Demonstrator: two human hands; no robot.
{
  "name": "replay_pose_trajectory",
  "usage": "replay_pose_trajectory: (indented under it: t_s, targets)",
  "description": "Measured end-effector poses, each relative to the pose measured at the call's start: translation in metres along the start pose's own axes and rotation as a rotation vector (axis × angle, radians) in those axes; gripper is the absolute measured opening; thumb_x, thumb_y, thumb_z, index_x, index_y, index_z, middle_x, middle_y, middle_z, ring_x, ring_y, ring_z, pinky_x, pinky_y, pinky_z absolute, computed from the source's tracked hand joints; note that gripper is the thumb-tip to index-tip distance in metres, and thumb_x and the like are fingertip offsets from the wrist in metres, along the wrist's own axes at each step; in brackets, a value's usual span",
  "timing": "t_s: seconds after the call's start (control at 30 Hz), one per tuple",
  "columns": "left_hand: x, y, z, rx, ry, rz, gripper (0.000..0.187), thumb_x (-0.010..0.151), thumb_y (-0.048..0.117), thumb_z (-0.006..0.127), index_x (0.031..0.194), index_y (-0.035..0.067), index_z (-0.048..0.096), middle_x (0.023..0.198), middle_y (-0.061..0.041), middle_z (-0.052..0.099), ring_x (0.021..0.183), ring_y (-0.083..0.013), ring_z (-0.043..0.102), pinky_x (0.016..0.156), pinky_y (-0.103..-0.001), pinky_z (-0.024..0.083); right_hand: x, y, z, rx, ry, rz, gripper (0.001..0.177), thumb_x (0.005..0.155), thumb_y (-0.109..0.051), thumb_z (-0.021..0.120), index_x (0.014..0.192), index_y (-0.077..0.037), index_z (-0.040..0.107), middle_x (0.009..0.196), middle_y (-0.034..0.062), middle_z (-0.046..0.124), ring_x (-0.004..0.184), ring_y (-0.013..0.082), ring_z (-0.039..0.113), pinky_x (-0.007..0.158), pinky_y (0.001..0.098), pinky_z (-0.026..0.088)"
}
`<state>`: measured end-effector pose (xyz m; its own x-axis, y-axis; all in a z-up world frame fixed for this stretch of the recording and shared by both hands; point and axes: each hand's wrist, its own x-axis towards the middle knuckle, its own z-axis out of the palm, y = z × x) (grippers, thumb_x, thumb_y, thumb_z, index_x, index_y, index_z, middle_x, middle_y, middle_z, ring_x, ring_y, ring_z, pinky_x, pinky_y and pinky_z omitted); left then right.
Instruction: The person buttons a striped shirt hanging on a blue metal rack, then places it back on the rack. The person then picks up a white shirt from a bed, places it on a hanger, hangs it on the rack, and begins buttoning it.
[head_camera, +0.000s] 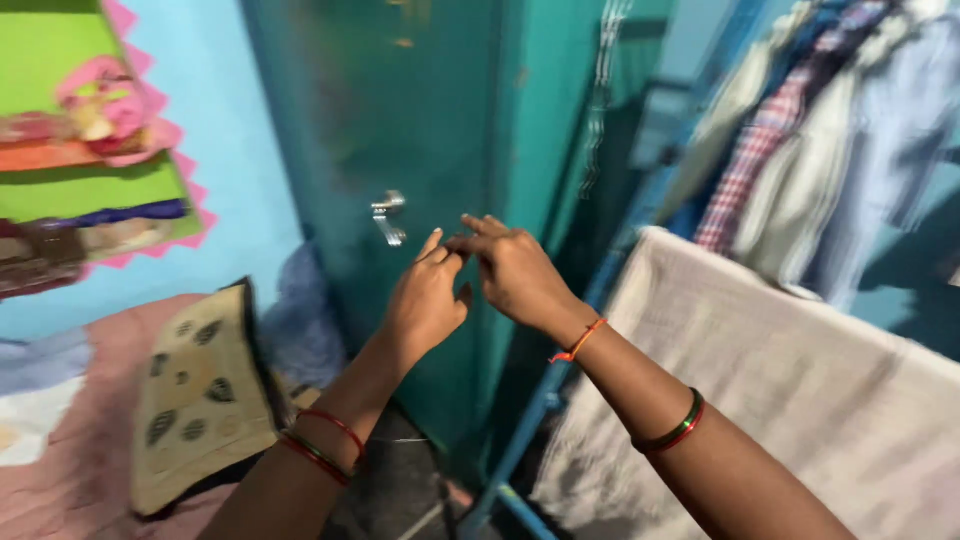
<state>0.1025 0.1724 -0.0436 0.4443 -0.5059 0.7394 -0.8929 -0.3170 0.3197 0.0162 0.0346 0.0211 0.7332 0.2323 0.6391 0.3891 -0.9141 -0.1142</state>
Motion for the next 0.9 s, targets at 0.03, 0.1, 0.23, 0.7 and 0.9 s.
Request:
replay_pose_trajectory:
  t_s: [0.03, 0.1, 0.23, 0.7, 0.9]
  targets:
    - [-0.008, -0.021, -0.015, 0.023, 0.016, 0.000, 0.045, 0.076, 0.006, 0.077, 0.118, -0.004, 0.067, 0.129, -0.023, 0.065, 0.136, -0.0407, 0.050, 0.113, -0.044, 0.042, 0.013, -0.011, 0.020, 0.014, -0.014, -0.013, 0.053, 0.077, 0.011, 0.055, 0.124, -0.005, 0.071, 0.141, 0.0248, 0.059, 0.129, 0.0458, 0.055, 0.108, 0.0498, 0.045]
    - [-0.025, -0.061, -0.044, 0.065, 0.044, -0.001, 0.045, 0.074, 0.005, 0.077, 0.116, -0.006, 0.068, 0.128, -0.024, 0.065, 0.133, -0.0428, 0.051, 0.112, -0.046, 0.042, 0.038, -0.032, 0.057, 0.039, -0.046, -0.034, 0.055, 0.077, 0.010, 0.056, 0.127, -0.006, 0.069, 0.140, 0.0229, 0.061, 0.129, 0.0450, 0.056, 0.107, 0.0503, 0.045]
    - [-0.063, -0.144, -0.098, 0.155, 0.092, 0.046, 0.041, 0.075, 0.004, 0.074, 0.115, -0.005, 0.067, 0.129, -0.027, 0.065, 0.131, -0.0400, 0.057, 0.121, -0.049, 0.038, 0.084, -0.077, 0.129, 0.117, -0.063, -0.121, 0.059, 0.076, 0.011, 0.056, 0.131, -0.007, 0.066, 0.139, 0.0210, 0.062, 0.126, 0.0422, 0.059, 0.105, 0.0490, 0.048]
    - [-0.230, -0.334, -0.182, 0.257, -0.013, -0.375, 0.054, 0.078, 0.011, 0.071, 0.132, 0.007, 0.062, 0.141, -0.018, 0.058, 0.136, -0.0421, 0.047, 0.107, -0.047, 0.046, 0.157, -0.184, 0.346, 0.338, -0.433, -0.103, 0.064, 0.072, 0.009, 0.061, 0.131, -0.016, 0.065, 0.138, 0.0167, 0.062, 0.103, 0.0395, 0.068, 0.096, 0.0461, 0.052]
    - [-0.280, -0.426, -0.208, 0.335, -0.074, -0.529, 0.072, 0.078, 0.010, 0.071, 0.146, 0.007, 0.048, 0.140, -0.019, 0.056, 0.133, -0.0435, 0.046, 0.106, -0.049, 0.044, 0.207, -0.175, 0.481, 0.391, -0.360, -0.236, 0.044, 0.082, -0.002, 0.062, 0.125, -0.010, 0.070, 0.136, 0.0182, 0.063, 0.114, 0.0407, 0.062, 0.098, 0.0492, 0.047]
